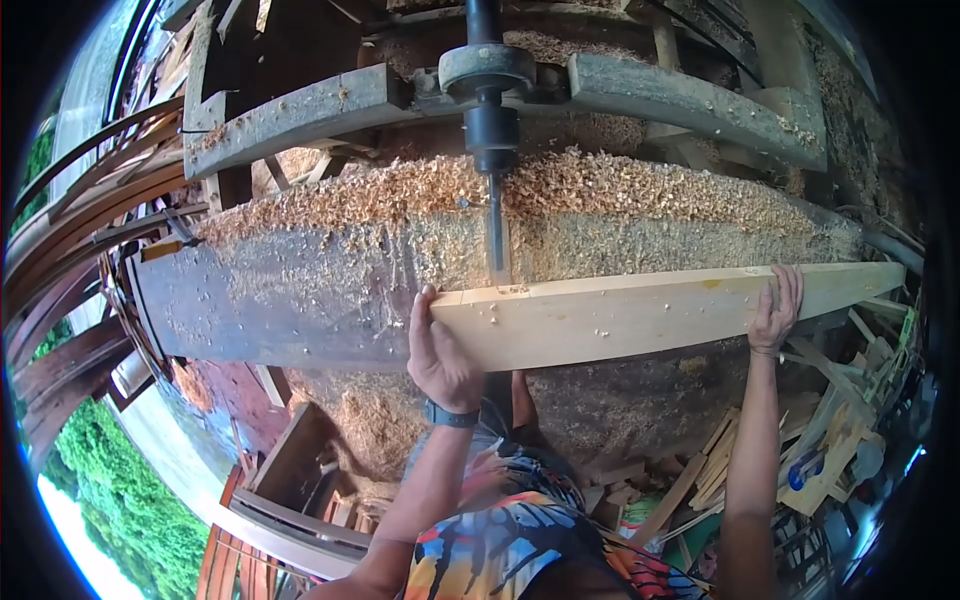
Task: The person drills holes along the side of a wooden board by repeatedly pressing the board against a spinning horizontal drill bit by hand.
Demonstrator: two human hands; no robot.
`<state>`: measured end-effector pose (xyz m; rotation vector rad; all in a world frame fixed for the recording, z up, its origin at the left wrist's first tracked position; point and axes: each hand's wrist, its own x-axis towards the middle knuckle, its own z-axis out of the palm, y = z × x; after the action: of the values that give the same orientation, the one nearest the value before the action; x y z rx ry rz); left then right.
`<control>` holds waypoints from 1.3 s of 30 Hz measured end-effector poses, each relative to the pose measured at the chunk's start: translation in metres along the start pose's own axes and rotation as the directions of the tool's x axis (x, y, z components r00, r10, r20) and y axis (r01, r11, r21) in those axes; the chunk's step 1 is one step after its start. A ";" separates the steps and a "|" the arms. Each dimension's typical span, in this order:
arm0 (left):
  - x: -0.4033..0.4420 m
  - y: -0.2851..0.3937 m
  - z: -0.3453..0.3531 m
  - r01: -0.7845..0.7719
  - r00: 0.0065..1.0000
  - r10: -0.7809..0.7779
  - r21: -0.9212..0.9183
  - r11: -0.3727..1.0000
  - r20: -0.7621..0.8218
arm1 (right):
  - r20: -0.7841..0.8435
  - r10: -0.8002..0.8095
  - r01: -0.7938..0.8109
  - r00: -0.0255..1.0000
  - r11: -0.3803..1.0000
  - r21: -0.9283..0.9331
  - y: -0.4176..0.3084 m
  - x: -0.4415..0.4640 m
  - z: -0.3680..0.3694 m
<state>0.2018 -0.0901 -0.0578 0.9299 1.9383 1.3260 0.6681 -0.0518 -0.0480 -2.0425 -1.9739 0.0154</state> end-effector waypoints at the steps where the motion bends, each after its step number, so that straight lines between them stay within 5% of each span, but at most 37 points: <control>1: 0.001 0.001 0.000 0.004 1.000 -0.004 0.008 1.000 0.011 | 0.005 -0.013 0.013 1.000 1.000 0.006 0.004 0.000 0.001; 23: 0.028 0.013 0.011 -0.089 0.995 0.074 0.230 0.969 0.074 | -0.013 0.016 -0.016 1.000 1.000 -0.005 0.005 0.013 0.008; 39: 0.031 0.012 0.021 -0.023 0.999 0.023 0.010 1.000 0.036 | -0.017 0.028 -0.028 0.999 0.999 -0.018 0.004 0.018 0.009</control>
<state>0.2036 -0.0508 -0.0555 0.9773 1.9145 1.3053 0.6706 -0.0328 -0.0538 -2.0749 -1.9422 -0.0138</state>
